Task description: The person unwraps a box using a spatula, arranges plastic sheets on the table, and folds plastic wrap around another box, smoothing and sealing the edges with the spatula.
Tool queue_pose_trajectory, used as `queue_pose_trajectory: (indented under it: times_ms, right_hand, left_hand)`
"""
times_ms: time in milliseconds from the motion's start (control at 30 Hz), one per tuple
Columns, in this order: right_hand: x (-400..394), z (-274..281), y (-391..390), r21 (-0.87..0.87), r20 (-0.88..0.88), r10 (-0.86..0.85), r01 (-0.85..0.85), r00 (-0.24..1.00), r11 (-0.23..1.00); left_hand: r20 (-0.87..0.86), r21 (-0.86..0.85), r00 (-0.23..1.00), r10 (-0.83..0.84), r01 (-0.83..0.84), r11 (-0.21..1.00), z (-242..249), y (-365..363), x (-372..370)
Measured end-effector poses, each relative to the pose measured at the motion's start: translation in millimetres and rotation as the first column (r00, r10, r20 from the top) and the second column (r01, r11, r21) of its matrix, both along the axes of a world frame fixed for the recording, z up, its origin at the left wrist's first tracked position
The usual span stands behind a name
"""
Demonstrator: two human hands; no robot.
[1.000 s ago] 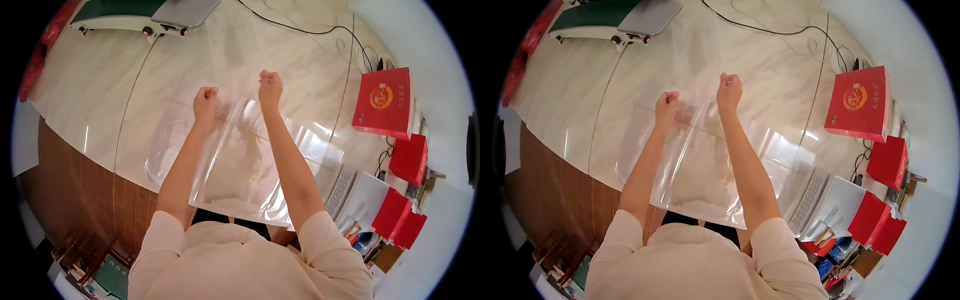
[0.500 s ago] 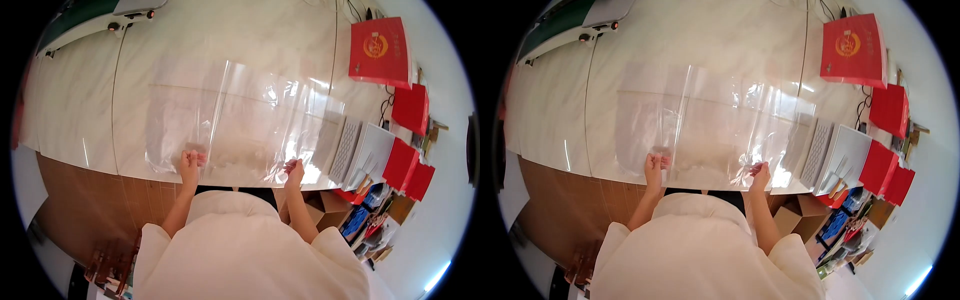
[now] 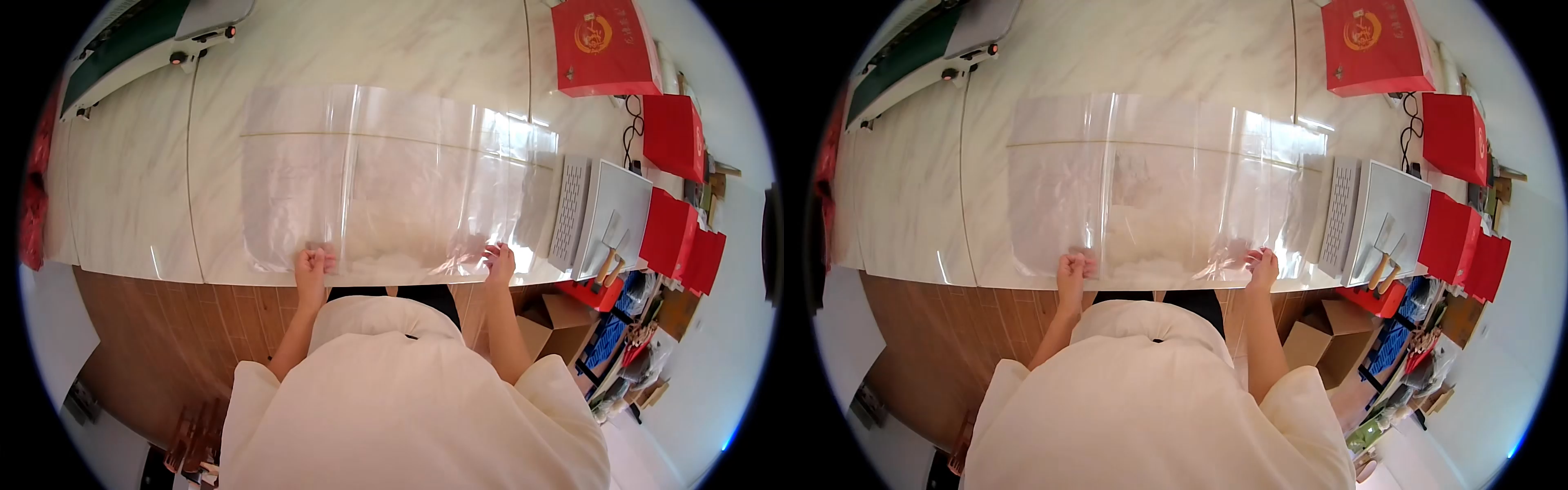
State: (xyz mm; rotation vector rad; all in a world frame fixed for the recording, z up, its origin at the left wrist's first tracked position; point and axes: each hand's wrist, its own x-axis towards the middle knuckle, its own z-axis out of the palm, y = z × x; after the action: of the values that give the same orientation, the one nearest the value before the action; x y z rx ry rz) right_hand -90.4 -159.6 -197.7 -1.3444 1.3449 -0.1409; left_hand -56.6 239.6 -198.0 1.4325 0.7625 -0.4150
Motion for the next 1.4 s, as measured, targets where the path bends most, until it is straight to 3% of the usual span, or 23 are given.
queue_pose_trajectory:
  times_ms: [133,200,233,267,300,333,367,400,433,467,533,567,767,800,867,967,1000,1067,1133,1167,1233,1333,1400]
  right_hand:
    - [-11,-9,-5,0.035,-0.026,-0.006,0.007,1.0,0.999]
    - [-25,-18,0,-0.208,-0.251,0.201,-0.256,0.947,0.944]
    - [-23,-10,9,-0.211,-0.25,0.195,-0.25,0.948,0.945]
    - [-10,11,29,-0.623,-0.318,0.302,-0.438,0.899,0.648]
    - [5,29,48,-0.849,-0.431,0.343,-0.504,0.835,0.16]
    - [19,34,61,-0.819,-0.382,0.558,-0.55,0.736,0.165]
    - [32,21,86,-0.774,-0.204,0.681,-0.542,0.703,0.328]
    - [57,39,102,-0.782,-0.306,0.869,-0.623,0.389,0.003]
    - [76,26,128,-0.729,-0.287,0.929,-0.682,0.235,-0.053]
    - [91,15,154,-0.783,-0.412,0.892,-0.572,0.183,-0.244]
    - [111,0,182,-0.718,-0.456,0.885,-0.625,0.091,-0.306]
    - [119,-7,177,-0.722,-0.447,0.889,-0.628,0.102,-0.291]
    - [135,-41,105,-0.544,-0.781,0.43,-0.831,0.453,-0.112]
    - [133,-42,90,-0.544,-0.781,0.43,-0.832,0.453,-0.11]
    - [130,-44,70,-0.577,-0.695,0.445,-0.807,0.565,0.125]
    - [136,-36,81,-0.672,-0.597,0.453,-0.721,0.662,0.167]
    - [140,-29,93,-0.678,-0.59,0.456,-0.716,0.666,0.168]
    - [142,-13,133,-0.614,-0.653,0.567,-0.789,0.502,-0.009]
    - [136,-5,178,-0.625,-0.523,0.732,-0.781,0.436,0.018]
    - [127,-5,194,-0.624,-0.517,0.737,-0.781,0.435,0.023]
    - [115,-15,220,-0.647,-0.309,0.856,-0.751,0.415,0.13]
    - [106,-42,226,-0.721,-0.292,0.855,-0.686,0.429,0.098]
    - [104,-59,222,-0.774,-0.24,0.866,-0.625,0.439,0.103]
  left_hand:
    - [0.033,0.088,0.998,-0.055,0.052,0.995,-10,3,-3]
    - [0.049,0.156,0.996,-0.081,0.072,0.985,-26,13,-6]
    - [0.05,0.154,0.995,-0.087,0.078,0.985,-25,16,-6]
    - [0.039,0.183,0.994,-0.106,0.097,0.978,-23,18,-3]
    - [0.027,0.209,0.991,-0.127,0.119,0.971,-22,18,0]
    - [0.032,0.202,0.989,-0.143,0.134,0.97,-25,18,1]
    - [0.057,0.202,0.991,-0.119,0.105,0.974,-26,19,0]
    - [0.082,0.202,0.992,-0.1,0.082,0.976,-29,21,0]
    - [0.086,0.198,0.988,-0.128,0.109,0.974,-29,23,2]
    - [0.095,0.224,0.988,-0.122,0.098,0.97,-30,25,3]
    - [0.107,0.329,0.981,-0.159,0.116,0.937,-28,31,4]
    - [0.107,0.338,0.979,-0.172,0.127,0.932,-29,35,4]
    - [0.136,0.431,0.977,-0.165,0.092,0.898,-40,76,-3]
    - [0.113,0.466,0.974,-0.195,0.122,0.877,-38,77,-1]
    - [0.09,0.495,0.971,-0.222,0.15,0.856,-42,77,1]
    - [0.068,0.445,0.982,-0.177,0.129,0.886,-48,80,2]
    - [0.13,0.504,0.98,-0.148,0.063,0.861,-48,75,3]
    - [0.2,0.561,0.972,-0.121,-0.012,0.828,-43,60,11]
    - [0.253,0.742,0.944,-0.213,-0.047,0.669,-30,45,25]
    - [0.251,0.747,0.944,-0.215,-0.047,0.663,-27,40,29]
    - [0.177,0.564,0.977,-0.122,0.001,0.826,-26,37,38]
    - [0.058,0.486,0.975,-0.215,0.16,0.859,-31,47,40]
    - [0.071,0.476,0.977,-0.202,0.145,0.868,-20,39,41]
